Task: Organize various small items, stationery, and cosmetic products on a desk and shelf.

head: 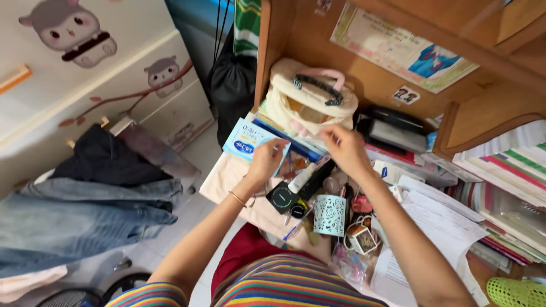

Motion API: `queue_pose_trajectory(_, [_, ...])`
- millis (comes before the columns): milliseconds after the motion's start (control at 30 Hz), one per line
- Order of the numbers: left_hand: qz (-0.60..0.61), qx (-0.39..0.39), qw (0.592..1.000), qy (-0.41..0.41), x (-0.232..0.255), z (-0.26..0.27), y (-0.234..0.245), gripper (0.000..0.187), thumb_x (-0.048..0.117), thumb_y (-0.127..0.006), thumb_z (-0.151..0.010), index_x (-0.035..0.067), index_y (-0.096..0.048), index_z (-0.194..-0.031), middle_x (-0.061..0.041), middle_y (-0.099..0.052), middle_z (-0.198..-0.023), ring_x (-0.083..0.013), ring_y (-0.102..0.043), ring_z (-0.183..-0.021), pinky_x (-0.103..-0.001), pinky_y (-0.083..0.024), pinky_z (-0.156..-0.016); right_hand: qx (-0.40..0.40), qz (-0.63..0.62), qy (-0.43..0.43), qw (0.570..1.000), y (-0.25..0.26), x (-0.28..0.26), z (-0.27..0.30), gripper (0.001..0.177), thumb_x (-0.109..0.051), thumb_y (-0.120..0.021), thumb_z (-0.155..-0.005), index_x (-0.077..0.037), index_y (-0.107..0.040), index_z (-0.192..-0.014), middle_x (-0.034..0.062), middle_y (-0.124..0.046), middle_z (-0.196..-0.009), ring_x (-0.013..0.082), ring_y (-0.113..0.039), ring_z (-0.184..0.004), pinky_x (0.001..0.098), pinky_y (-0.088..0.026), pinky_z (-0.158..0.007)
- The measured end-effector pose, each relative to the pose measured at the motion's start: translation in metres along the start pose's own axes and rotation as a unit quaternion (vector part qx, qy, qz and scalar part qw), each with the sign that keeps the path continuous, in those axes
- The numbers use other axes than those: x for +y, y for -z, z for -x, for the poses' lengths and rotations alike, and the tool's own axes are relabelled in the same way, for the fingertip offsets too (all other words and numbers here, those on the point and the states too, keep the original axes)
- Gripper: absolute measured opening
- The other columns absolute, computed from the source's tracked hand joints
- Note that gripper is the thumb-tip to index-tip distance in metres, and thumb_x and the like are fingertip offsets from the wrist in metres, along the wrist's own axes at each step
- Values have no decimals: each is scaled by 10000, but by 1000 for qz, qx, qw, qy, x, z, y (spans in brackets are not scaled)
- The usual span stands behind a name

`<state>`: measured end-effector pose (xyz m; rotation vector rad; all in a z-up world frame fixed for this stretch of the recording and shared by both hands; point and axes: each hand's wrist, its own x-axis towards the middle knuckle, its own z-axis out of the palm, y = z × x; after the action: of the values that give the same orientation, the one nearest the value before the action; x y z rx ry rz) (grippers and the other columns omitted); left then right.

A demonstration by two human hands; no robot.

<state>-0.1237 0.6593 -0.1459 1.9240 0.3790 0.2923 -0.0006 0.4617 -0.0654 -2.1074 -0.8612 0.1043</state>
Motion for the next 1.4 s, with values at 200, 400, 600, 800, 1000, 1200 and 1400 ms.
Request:
queue_pose_trajectory(200, [-157, -58, 982, -83, -26, 46, -69, 309, 160, -719, -845, -33, -682, -1085, -276, -710, -1001, -433, -689, -856, -500, -558, -705, -123, 74, -131, 981, -55, 111, 39, 187, -193, -710, -918, -22, -771, -961, 144, -774, -876, 235, -747, -781, 368, -560, -719])
queue_pose_trajectory(400, [-175, -129, 975, 34, -59, 40, -88, 419, 233, -760, -838, -57, -671, -1126, -288, -709, -1002, -395, -718, -892, -454, -575, -791, -66, -15, -110, 992, -44, 116, 51, 209, -217, -721, -898, -30, -761, -981, 111, -794, -907, 184, -759, -804, 314, -577, -733])
queue_pose_trajectory(600, [417, -200, 845, 269, -61, 41, -65, 414, 276, -649, -1005, -73, -643, -1229, -141, -700, -1060, -193, -689, -859, -301, -598, -754, -92, -172, -284, 939, -16, 76, 65, 304, -282, -705, -948, -61, -734, -1155, 49, -736, -874, 113, -617, -670, 283, -473, -560])
queue_pose_trajectory(800, [617, -256, 688, 284, 11, 43, -57, 391, 278, -497, -1061, -37, -568, -1282, -154, -698, -1065, -183, -690, -858, -254, -588, -748, -149, -438, -270, 844, 7, 47, 70, 376, -255, -751, -943, 26, -688, -1185, 1, -704, -964, 83, -607, -794, 230, -492, -686])
queue_pose_trajectory(1000, [620, -258, 703, 236, 85, 40, -41, 428, 334, -484, -1063, 2, -572, -1318, -150, -708, -1078, -169, -688, -856, -242, -587, -746, -36, -386, -186, 903, 37, -10, 52, 375, -175, -779, -867, -5, -674, -1183, 25, -737, -1031, 80, -672, -911, 248, -545, -796])
queue_pose_trajectory(1200, [519, -216, 826, 50, 101, 36, -48, 398, 276, -576, -1087, -43, -539, -1323, -135, -681, -1129, -166, -671, -890, -286, -563, -800, 18, -319, -112, 941, 60, -25, 36, 396, -133, -776, -904, 16, -658, -1252, 73, -718, -1050, 117, -664, -928, 275, -561, -815])
queue_pose_trajectory(1400, [371, -117, 915, -104, 197, 10, -12, 354, 213, -577, -1043, 26, -553, -1342, -116, -695, -1150, -178, -672, -967, -304, -584, -796, 173, -258, 53, 949, 128, -99, -12, 428, -103, -769, -918, 28, -607, -1291, 54, -709, -1118, 102, -669, -984, 267, -568, -838])
